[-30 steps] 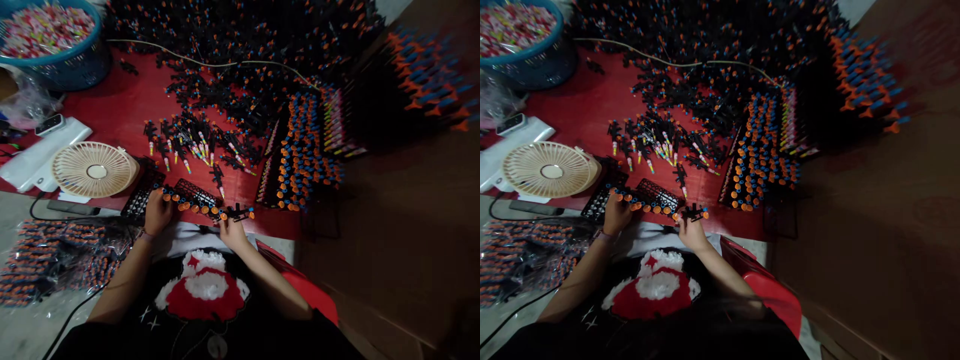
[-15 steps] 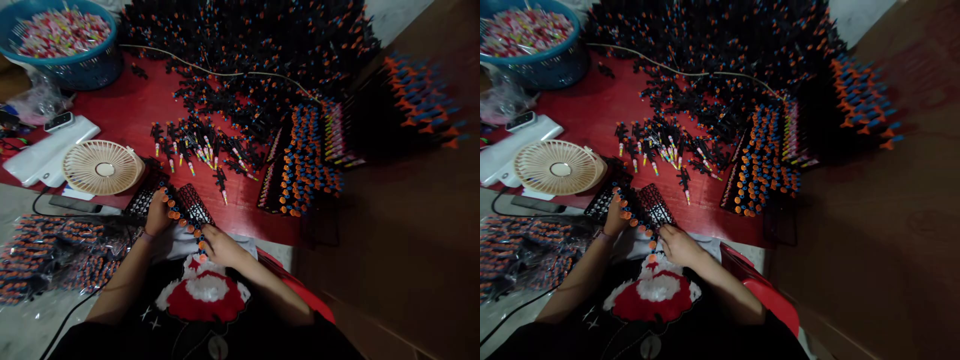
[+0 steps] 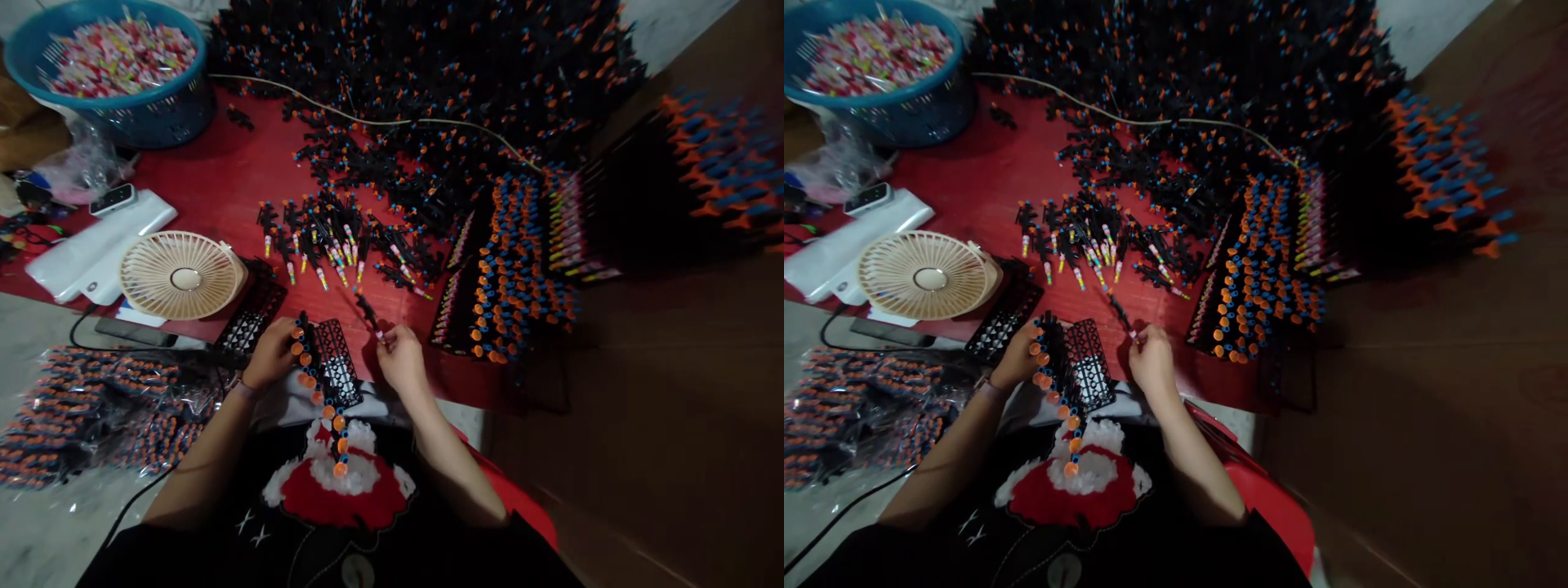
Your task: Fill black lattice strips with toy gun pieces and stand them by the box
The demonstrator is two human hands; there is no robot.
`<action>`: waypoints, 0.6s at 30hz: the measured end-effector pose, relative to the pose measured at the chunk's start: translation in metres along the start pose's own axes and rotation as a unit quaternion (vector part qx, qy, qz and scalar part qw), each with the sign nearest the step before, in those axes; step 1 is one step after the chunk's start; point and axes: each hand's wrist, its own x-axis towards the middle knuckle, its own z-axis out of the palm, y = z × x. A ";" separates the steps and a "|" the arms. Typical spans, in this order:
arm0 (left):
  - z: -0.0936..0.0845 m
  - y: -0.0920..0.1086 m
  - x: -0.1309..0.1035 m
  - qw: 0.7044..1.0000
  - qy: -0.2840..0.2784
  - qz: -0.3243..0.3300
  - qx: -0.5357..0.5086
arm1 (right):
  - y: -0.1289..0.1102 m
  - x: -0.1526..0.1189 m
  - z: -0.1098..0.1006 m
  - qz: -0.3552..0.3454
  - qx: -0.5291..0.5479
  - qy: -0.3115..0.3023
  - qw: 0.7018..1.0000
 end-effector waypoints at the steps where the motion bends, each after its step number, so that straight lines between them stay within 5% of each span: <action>1: -0.002 0.001 0.000 1.000 -0.009 0.007 -0.008 | -0.004 0.000 0.003 -0.007 0.025 -0.017 1.000; 9: -0.001 -0.002 0.000 1.000 -0.019 0.016 -0.019 | -0.046 0.025 0.066 -0.129 0.220 -0.180 0.950; 18: 0.008 -0.011 -0.003 1.000 0.002 0.009 -0.028 | -0.050 0.042 0.072 -0.133 0.088 -0.216 0.963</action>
